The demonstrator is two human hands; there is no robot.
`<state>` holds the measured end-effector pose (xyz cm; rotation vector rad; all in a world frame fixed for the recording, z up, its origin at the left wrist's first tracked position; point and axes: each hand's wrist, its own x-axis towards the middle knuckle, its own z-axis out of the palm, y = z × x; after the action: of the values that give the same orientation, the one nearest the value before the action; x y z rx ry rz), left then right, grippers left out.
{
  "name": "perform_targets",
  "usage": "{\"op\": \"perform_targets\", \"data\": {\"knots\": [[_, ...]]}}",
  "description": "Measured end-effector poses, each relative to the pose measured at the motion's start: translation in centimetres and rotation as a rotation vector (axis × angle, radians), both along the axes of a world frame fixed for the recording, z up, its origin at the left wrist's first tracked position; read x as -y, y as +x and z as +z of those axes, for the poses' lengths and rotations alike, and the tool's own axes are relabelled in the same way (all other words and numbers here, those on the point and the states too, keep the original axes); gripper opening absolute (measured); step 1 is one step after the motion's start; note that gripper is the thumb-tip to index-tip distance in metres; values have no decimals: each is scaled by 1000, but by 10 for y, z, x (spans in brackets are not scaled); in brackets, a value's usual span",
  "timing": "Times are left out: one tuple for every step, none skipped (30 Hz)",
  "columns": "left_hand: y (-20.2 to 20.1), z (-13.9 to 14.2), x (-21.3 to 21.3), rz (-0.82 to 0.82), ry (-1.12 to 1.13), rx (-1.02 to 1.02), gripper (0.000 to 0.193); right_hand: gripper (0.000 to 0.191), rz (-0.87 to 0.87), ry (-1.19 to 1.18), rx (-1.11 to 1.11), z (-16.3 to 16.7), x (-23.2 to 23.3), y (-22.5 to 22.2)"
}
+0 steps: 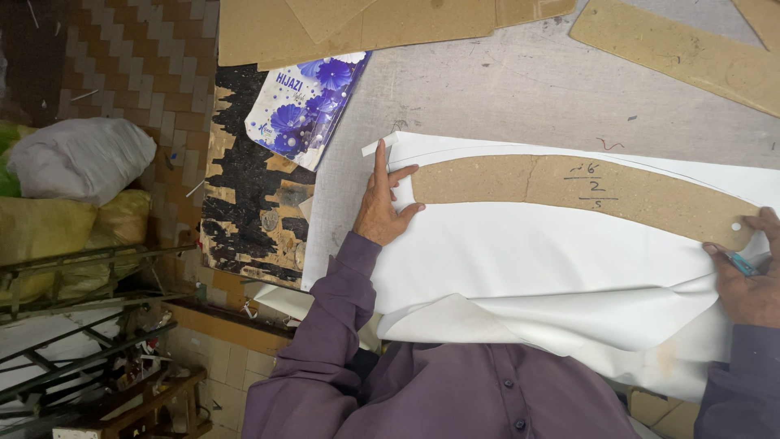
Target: The person lays a white fabric on a worktable, places a cardboard pattern on it, and traces the outline with a pen. The person then removes the pattern and sets it aside, repeating the process with a second pattern.
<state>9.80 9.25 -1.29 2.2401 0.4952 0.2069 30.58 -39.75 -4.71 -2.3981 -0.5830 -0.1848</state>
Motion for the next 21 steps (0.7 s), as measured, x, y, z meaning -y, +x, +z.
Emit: {"op": "perform_targets", "data": {"knots": [[0, 0, 0, -6, 5, 1, 133, 47, 27, -24, 60, 1, -1, -1], [-1, 1, 0, -8, 8, 2, 132, 47, 29, -53, 80, 3, 0, 0], [-1, 1, 0, -8, 13, 5, 132, 47, 32, -82, 99, 6, 0, 0], [-2, 1, -1, -10, 18, 8, 132, 50, 10, -115, 79, 8, -1, 1], [-3, 2, -2, -5, 16, 10, 131, 53, -11, -149, 56, 11, -1, 0], [-6, 3, -2, -4, 12, 15, 131, 52, -27, -187, 32, 13, -1, -2], [-5, 3, -3, -12, 5, 24, 130, 52, -53, -228, 11, 16, 0, -3], [-6, 3, -3, -7, 0, 32, 129, 52, -87, -272, -12, 19, 1, -5], [-8, 4, -3, -7, -8, 38, 128, 55, -65, -236, 39, 20, 1, -6], [-9, 5, -3, -18, 15, 61, 126, 57, -49, -207, 93, 21, 1, -6], [-8, 6, -1, -42, 28, 87, 123, 61, -61, -179, 55, 23, 1, -4], [-6, 7, 1, 2, -36, 52, 124, 65, -86, -216, 19, 24, 1, -3], [-7, 9, 4, 61, -73, -33, 123, 67, -103, -205, -9, 25, 2, -1], [-6, 10, 5, -3, 12, 20, 124, 70, -92, -204, -49, 27, 3, 0], [-4, 12, 9, 1, 4, 6, 124, 78, -75, -174, 18, 30, 4, 1], [-3, 13, 12, 16, 7, -7, 124, 86, -45, -137, 87, 32, 5, 2], [-1, 15, 13, -4, 21, 3, 124, 90, -100, -85, 35, 34, 6, 4], [0, 18, 14, -12, 35, 9, 124, 93, -145, -32, -20, 37, 6, 4], [0, 19, 16, -17, 52, 15, 124, 97, -185, 24, -74, 39, 7, 5], [1, 19, 18, -15, 38, 2, 124, 99, -186, 34, -80, 40, 8, 6], [1, 20, 18, -10, 29, -12, 123, 100, -182, 47, -88, 41, 8, 6]]}}
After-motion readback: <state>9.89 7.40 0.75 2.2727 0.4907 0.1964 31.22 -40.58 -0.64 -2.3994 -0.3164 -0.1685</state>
